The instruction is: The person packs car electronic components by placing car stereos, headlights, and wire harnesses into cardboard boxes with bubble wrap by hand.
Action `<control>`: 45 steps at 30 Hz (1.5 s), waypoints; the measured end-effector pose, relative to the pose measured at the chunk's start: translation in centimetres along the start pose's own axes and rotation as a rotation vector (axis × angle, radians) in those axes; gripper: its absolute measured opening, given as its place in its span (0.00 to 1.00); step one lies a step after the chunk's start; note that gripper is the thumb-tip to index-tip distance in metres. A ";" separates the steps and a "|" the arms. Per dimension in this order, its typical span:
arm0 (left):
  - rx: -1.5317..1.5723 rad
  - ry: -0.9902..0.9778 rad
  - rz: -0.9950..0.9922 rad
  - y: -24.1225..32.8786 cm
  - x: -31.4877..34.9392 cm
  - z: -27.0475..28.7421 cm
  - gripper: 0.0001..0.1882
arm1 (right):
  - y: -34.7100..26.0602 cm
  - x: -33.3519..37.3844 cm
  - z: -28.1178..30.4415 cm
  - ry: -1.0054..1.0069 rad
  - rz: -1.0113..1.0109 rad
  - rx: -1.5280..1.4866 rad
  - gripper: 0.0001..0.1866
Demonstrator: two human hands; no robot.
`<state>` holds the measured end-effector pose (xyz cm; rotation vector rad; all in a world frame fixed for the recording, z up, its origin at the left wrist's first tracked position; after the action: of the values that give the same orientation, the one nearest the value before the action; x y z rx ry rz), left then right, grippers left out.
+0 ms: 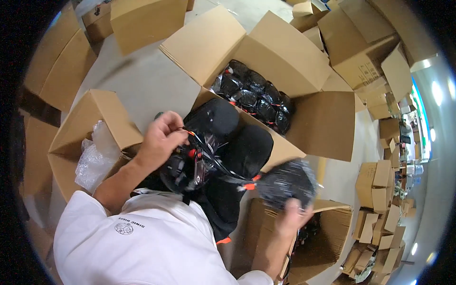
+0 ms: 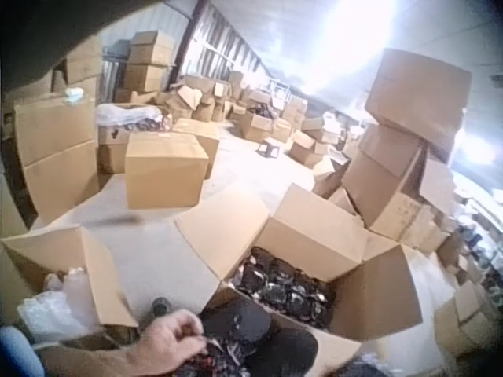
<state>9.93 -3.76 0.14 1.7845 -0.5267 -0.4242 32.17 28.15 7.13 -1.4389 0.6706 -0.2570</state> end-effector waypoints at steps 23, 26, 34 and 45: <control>-0.617 -0.748 0.055 -3.5 0.9 -10.4 0.24 | -31.2 -20.8 10.3 0.203 0.910 -0.123 0.25; -0.824 -0.860 0.070 -4.1 0.2 -12.4 0.35 | -29.5 -25.2 9.0 0.395 0.848 0.091 0.25; -0.734 -1.024 0.113 -8.4 -2.2 -12.2 0.16 | -10.1 -28.0 -1.4 -0.128 0.364 0.960 0.25; -0.360 -1.099 0.144 -9.4 -4.4 -12.6 0.13 | 28.7 -27.4 -21.5 -0.781 -0.740 0.207 0.24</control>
<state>14.25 10.92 -5.50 1.0350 -1.2271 -1.3159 -8.26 29.48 -12.97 -1.3892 -0.5272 -0.2921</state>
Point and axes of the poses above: each hand's wrist, its own x-axis away from the middle knuckle, its own z-axis out of the back of the hand, y = z × x, the point moved 10 cm from there along -x, towards the middle knuckle, and after that the axes turned 11 degrees about -y, right-handed, at the moved point
